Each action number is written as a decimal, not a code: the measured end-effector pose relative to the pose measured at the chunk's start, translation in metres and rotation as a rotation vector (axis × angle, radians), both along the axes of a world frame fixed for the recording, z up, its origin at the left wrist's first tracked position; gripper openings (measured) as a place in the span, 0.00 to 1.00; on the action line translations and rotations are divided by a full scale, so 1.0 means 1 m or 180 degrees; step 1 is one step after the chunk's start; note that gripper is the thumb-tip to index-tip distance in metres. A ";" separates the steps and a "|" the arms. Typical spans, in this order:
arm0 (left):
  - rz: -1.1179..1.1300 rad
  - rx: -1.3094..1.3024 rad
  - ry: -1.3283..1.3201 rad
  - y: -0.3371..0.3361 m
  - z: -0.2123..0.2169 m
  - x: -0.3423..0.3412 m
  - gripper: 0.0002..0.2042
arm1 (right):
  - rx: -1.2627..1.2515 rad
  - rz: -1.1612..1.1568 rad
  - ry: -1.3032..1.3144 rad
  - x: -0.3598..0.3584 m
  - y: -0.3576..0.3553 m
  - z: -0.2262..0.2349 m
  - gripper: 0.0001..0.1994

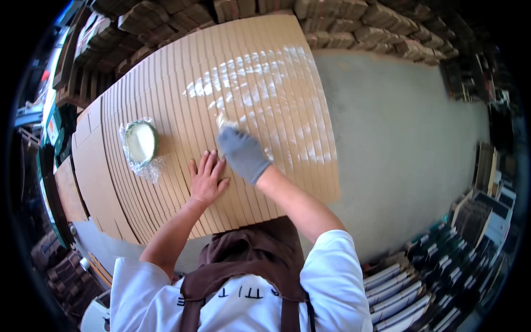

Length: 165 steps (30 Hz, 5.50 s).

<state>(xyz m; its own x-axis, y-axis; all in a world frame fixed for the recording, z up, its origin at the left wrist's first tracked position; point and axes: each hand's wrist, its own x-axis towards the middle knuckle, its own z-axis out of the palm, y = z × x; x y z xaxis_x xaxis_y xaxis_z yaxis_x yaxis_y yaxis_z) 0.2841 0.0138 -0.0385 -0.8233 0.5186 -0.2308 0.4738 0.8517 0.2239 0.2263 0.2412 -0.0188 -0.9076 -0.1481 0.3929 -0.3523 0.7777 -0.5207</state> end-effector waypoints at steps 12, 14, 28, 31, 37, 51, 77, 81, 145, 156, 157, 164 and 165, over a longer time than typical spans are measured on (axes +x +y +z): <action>-0.0117 -0.0002 -0.0171 -0.004 -0.004 -0.001 0.31 | 0.0395 0.0324 -0.0279 -0.092 -0.094 -0.026 0.13; -0.0111 0.0106 -0.0135 -0.005 -0.006 -0.002 0.31 | 0.0541 0.0238 -0.0997 -0.112 -0.074 -0.030 0.15; 0.0034 0.1387 -0.0470 -0.018 -0.063 0.013 0.29 | -0.0558 0.1600 0.0096 -0.063 -0.187 0.108 0.15; 0.0209 0.1846 -0.0563 -0.017 -0.043 0.003 0.27 | -0.0218 0.1783 0.0007 -0.071 -0.206 0.081 0.16; 0.0053 0.1528 -0.0385 -0.007 -0.061 0.013 0.20 | 0.0429 0.1989 -0.0131 -0.079 -0.220 0.059 0.15; -0.0097 0.1335 -0.0135 -0.028 -0.017 0.002 0.26 | -0.6912 -0.0879 -0.3381 -0.057 -0.187 0.006 0.09; 0.0171 0.0940 0.0282 -0.096 -0.001 -0.022 0.23 | -0.0615 -0.0450 -0.0711 0.071 -0.103 -0.003 0.12; 0.0318 0.0741 0.0247 -0.095 -0.005 -0.025 0.25 | 0.0886 -0.0580 -0.0671 0.034 -0.094 -0.015 0.09; 0.0105 0.0401 0.0675 -0.094 -0.022 -0.020 0.24 | 0.0256 -0.1339 -0.1066 0.152 -0.016 0.012 0.08; 0.0146 0.0317 0.0555 -0.091 -0.020 -0.018 0.23 | -0.0322 -0.1133 -0.1412 0.164 -0.024 0.033 0.09; 0.0144 0.0300 0.0546 -0.092 -0.020 -0.017 0.23 | -0.0429 -0.0855 -0.1395 0.166 -0.033 0.035 0.09; 0.0176 0.0307 0.0549 -0.091 -0.019 -0.019 0.23 | -0.0319 -0.1312 -0.1440 0.160 0.035 0.027 0.08; 0.0171 0.0293 0.0560 -0.090 -0.019 -0.019 0.23 | -0.0210 -0.1142 -0.1549 0.161 0.019 0.032 0.08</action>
